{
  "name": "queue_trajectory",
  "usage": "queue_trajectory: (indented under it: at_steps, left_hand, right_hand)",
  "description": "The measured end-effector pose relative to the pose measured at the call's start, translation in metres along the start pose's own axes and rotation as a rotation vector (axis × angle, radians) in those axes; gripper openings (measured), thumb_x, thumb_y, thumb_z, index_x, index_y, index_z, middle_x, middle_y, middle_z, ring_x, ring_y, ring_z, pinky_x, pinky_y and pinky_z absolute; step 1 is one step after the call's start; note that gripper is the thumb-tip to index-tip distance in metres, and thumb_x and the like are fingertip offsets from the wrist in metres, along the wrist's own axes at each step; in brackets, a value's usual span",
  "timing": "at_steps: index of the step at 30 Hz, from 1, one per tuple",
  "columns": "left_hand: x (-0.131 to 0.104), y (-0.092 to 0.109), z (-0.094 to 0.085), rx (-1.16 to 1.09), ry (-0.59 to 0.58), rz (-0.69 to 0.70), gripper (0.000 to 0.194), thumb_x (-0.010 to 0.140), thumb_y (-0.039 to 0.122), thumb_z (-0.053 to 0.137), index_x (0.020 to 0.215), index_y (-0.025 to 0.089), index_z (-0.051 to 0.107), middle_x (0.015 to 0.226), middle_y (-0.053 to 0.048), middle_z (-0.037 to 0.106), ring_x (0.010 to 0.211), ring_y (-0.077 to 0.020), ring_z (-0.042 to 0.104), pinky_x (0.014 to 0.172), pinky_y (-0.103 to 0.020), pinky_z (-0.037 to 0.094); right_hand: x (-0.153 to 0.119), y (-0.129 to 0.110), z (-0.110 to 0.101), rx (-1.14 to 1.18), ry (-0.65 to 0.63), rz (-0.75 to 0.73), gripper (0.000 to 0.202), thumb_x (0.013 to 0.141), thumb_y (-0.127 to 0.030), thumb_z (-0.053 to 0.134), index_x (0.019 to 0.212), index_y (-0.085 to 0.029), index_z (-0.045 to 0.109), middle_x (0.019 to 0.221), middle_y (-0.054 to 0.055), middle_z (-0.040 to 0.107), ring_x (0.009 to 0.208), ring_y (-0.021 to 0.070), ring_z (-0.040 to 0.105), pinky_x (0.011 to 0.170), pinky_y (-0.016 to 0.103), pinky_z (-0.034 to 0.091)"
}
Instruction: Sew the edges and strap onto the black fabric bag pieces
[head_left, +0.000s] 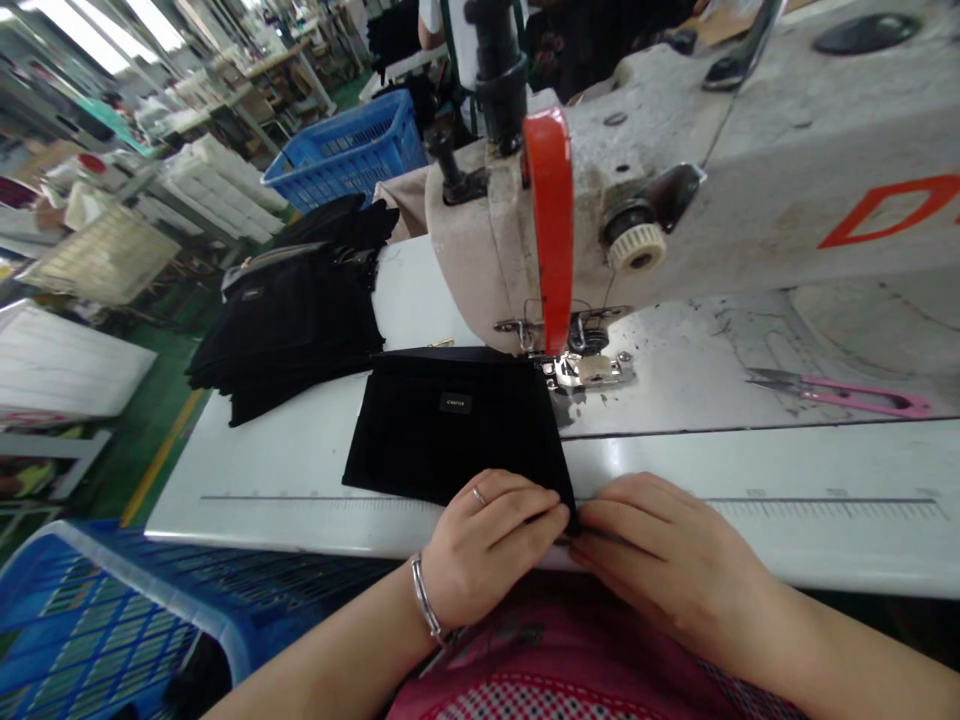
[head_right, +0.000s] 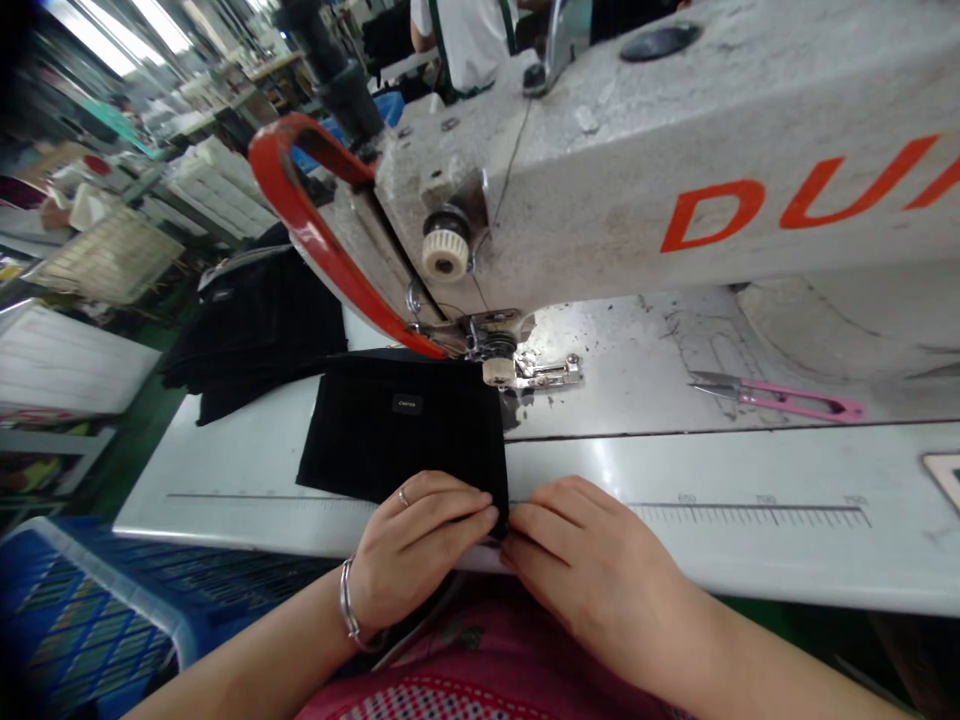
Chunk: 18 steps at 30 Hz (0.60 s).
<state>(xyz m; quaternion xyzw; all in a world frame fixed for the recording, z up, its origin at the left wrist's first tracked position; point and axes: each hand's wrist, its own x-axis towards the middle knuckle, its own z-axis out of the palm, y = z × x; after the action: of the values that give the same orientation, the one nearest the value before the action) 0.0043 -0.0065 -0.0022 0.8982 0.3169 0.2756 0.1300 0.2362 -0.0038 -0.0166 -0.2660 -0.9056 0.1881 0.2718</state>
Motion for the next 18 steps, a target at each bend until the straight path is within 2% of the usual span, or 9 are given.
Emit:
queue_trajectory:
  at_steps: [3,6,8,12,18]
  left_hand:
    - [0.003,0.001,0.001,0.02,-0.024,-0.006,0.023,0.093,0.01,0.055,0.114,0.011,0.063,0.11,-0.007,0.068,0.104,-0.0187,0.06,0.092,-0.034,0.053]
    - [0.002,0.0,0.001,0.036,-0.039,-0.003,0.022,0.094,0.011,0.053,0.113,0.013,0.064,0.113,-0.006,0.069,0.118,-0.0218,0.056,0.105,-0.041,0.048]
    - [-0.001,-0.003,0.0,0.034,-0.046,0.022,0.023,0.094,0.011,0.053,0.114,0.013,0.063,0.115,-0.006,0.068,0.124,-0.0222,0.053,0.111,-0.044,0.043]
    - [-0.003,-0.01,-0.005,0.032,-0.078,0.047,0.021,0.095,0.013,0.051,0.113,0.014,0.064,0.116,-0.005,0.069,0.121,-0.0199,0.057,0.112,-0.041,0.044]
    - [0.002,-0.015,-0.01,0.034,-0.094,0.075,0.021,0.097,0.016,0.049,0.111,0.016,0.064,0.113,-0.002,0.071,0.122,-0.0177,0.057,0.113,-0.038,0.042]
  right_hand:
    - [0.002,0.0,-0.001,0.006,-0.014,0.007,0.015,0.093,-0.015,0.053,0.1,-0.02,0.066,0.092,0.004,0.065,0.086,0.0193,0.055,0.075,0.037,0.046]
    - [0.003,0.0,-0.001,0.015,-0.03,0.008,0.016,0.093,-0.014,0.052,0.1,-0.02,0.066,0.091,0.003,0.064,0.085,0.0187,0.055,0.076,0.037,0.047]
    - [0.002,0.0,-0.001,0.017,-0.027,0.017,0.017,0.092,-0.012,0.052,0.1,-0.019,0.065,0.098,0.004,0.064,0.09,0.0187,0.056,0.079,0.037,0.048]
    - [0.003,-0.002,-0.002,-0.002,0.018,0.065,0.021,0.09,-0.011,0.054,0.107,-0.017,0.064,0.121,0.009,0.061,0.105,0.0205,0.056,0.091,0.039,0.048]
    - [0.009,-0.001,-0.007,-0.015,-0.06,0.026,0.034,0.089,-0.011,0.054,0.123,-0.016,0.059,0.119,0.008,0.063,0.107,0.0209,0.057,0.09,0.039,0.05]
